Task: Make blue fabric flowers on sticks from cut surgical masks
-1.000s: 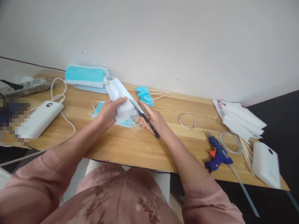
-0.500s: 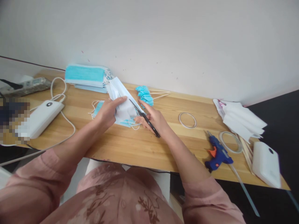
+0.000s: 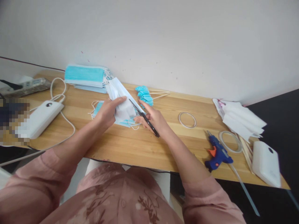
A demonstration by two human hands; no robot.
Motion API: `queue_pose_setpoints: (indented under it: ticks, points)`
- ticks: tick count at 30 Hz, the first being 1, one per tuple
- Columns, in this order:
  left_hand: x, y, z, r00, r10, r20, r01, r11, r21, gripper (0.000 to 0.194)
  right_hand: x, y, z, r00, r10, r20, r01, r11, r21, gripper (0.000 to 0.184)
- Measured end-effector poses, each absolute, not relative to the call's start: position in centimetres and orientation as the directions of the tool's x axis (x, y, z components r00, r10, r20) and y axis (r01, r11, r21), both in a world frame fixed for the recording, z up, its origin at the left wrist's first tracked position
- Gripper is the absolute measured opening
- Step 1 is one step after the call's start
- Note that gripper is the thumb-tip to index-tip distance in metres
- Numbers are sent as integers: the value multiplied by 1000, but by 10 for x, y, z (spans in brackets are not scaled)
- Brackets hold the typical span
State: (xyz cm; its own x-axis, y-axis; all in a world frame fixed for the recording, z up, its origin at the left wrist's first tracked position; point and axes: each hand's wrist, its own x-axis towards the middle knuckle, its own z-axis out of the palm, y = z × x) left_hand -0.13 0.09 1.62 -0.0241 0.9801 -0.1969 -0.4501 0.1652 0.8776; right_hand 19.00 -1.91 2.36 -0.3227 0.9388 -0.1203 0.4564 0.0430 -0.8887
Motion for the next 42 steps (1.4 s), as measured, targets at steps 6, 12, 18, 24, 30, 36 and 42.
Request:
queue_pose_setpoints:
  ticks: [6,12,18,24,30,36,42]
  points:
    - [-2,1,16,-23,981,-191,-451,160,878,32,189,-20,26,-314,940,-131,443,23,-896,99]
    - [-3,3,14,-38,977,-208,-436,171,884,33,190,-19,23,-319,938,-138,438,17,-899,99]
    - [-2,2,15,-28,980,-196,-440,163,883,32,197,-15,15,-375,924,-73,452,113,-885,98]
    - [-2,2,15,-32,983,-180,-432,148,889,33,200,-11,10,-395,916,-68,500,153,-852,98]
    - [-1,0,13,-32,978,-205,-400,175,899,38,199,-12,11,-371,926,-64,511,146,-847,99]
    - [4,-3,10,27,981,-194,-398,189,898,43,195,-16,16,-360,933,-14,494,177,-851,101]
    - [2,-2,10,42,981,-188,-370,190,909,46,196,-15,16,-352,936,-19,478,162,-863,101]
